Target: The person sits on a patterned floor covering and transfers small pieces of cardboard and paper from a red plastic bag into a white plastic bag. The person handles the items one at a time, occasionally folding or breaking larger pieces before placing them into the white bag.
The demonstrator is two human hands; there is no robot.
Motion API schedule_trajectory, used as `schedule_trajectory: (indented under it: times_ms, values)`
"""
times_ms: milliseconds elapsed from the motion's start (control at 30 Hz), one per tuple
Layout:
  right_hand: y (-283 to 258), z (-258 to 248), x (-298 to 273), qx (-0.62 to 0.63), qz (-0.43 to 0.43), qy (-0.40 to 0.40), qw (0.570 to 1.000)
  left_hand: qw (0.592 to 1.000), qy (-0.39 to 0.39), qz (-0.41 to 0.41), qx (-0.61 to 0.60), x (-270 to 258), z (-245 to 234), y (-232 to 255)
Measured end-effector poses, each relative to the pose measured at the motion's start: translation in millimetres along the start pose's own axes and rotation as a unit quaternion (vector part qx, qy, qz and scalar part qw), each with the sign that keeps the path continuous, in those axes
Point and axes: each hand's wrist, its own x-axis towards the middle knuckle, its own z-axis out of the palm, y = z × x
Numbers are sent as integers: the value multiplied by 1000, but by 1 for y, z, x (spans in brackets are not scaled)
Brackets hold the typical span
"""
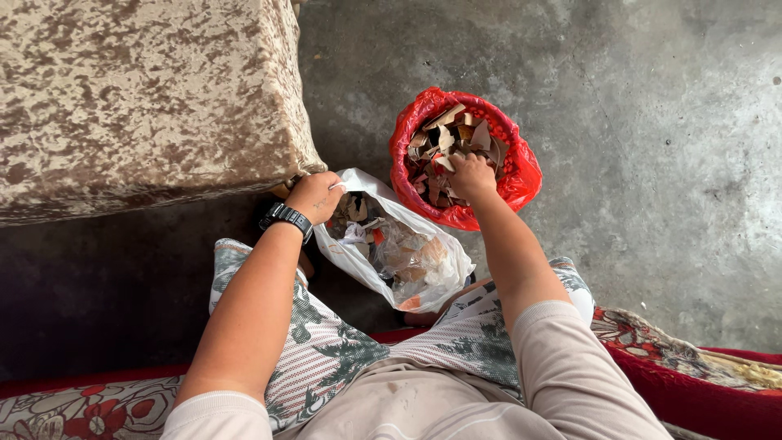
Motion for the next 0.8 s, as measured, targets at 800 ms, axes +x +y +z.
schedule_trajectory:
  times_ms: [800]
  values:
    - [45,-87,-40,744,-31,100,660,1000,3,11,22,4,3,-10]
